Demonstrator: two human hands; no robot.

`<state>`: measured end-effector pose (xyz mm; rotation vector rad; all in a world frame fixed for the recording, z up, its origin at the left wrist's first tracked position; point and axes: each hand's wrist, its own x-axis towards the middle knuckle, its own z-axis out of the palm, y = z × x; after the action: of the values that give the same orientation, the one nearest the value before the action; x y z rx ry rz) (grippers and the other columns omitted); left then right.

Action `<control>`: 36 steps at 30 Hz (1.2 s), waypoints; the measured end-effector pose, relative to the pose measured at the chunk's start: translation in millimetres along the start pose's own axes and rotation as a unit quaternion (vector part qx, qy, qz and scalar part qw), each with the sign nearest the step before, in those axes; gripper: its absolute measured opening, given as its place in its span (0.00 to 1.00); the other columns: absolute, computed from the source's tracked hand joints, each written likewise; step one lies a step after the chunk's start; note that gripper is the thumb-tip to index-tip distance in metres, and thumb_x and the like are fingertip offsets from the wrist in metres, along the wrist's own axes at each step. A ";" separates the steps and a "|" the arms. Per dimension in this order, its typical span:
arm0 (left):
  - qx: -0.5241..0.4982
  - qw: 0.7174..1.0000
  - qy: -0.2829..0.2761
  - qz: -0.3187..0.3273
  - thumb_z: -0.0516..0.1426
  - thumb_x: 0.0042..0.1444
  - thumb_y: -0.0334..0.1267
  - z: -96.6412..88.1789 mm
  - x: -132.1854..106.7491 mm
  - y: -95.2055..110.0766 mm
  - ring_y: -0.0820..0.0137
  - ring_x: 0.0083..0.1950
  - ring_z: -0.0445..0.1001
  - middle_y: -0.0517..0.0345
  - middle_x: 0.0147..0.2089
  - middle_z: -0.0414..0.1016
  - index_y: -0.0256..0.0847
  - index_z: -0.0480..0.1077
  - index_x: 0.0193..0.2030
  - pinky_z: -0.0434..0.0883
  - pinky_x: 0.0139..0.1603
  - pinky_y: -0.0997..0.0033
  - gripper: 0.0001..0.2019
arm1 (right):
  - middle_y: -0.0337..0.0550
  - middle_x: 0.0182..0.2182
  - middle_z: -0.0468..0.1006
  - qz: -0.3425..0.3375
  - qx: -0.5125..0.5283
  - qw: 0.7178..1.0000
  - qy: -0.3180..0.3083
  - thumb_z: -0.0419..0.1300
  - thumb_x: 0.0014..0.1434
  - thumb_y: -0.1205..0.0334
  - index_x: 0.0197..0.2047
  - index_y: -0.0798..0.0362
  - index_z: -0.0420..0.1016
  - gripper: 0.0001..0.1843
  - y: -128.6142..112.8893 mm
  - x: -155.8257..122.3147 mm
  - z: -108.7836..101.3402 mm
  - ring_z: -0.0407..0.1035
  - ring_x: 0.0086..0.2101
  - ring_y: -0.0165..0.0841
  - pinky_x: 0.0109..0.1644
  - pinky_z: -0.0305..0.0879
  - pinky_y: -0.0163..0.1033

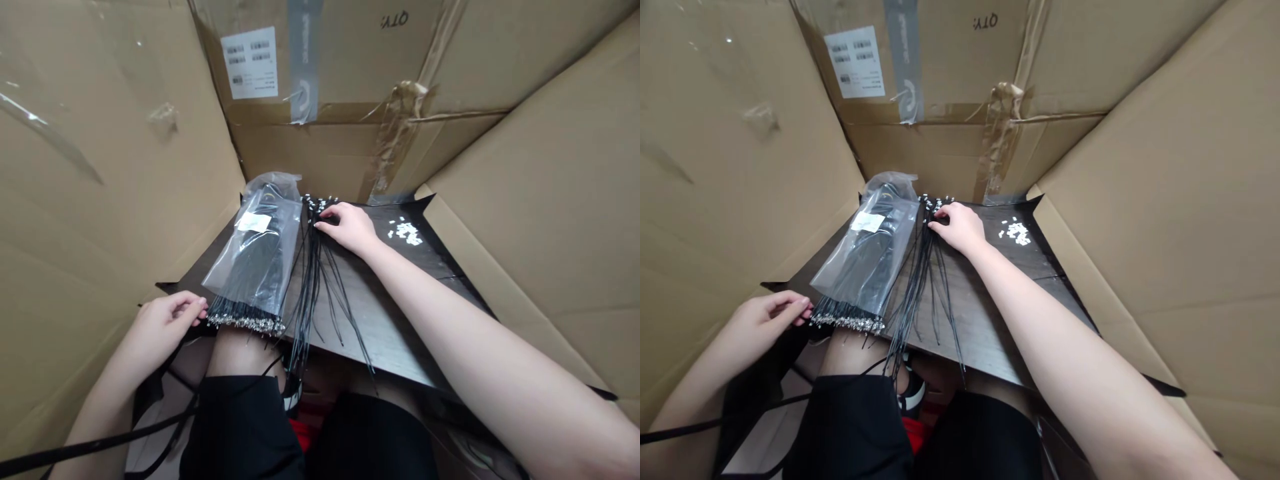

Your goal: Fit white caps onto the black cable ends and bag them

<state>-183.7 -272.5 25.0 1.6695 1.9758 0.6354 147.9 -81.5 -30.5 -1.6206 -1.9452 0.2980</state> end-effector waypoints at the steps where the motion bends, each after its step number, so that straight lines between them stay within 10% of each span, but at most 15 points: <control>1: -0.018 0.999 -0.031 -0.013 0.57 0.54 0.56 1.5 0.2 0.2 0.63 0.33 0.76 0.56 0.29 0.79 0.42 0.74 0.27 0.70 0.35 0.69 0.19 | 0.46 0.46 0.81 -0.001 0.000 1.000 0.000 0.65 0.57 0.52 0.44 0.50 0.82 0.14 -0.3 -0.4 0.0 0.73 0.46 0.42 0.51 0.67 0.45; 20: -0.136 0.981 -0.059 -0.124 0.60 0.47 0.61 4.2 7.8 2.4 0.70 0.27 0.68 0.52 0.27 0.78 0.35 0.77 0.29 0.66 0.36 0.69 0.25 | 0.45 0.46 0.81 0.006 0.017 1.000 0.000 0.65 0.56 0.53 0.43 0.49 0.82 0.14 2.4 0.3 2.9 0.74 0.47 0.43 0.52 0.68 0.46; 36: -0.094 0.994 -0.041 -0.034 0.60 0.50 0.49 -7.0 -2.4 -5.8 0.71 0.28 0.65 0.60 0.27 0.69 0.39 0.74 0.29 0.62 0.30 0.74 0.14 | 0.48 0.48 0.78 -0.024 0.006 1.000 0.019 0.62 0.58 0.53 0.45 0.49 0.81 0.14 -7.1 -5.0 -0.2 0.72 0.48 0.45 0.48 0.69 0.47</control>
<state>-192.1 -276.1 27.0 1.4847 1.8452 0.6930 142.7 -87.9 -28.1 -1.5579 -1.9475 0.2578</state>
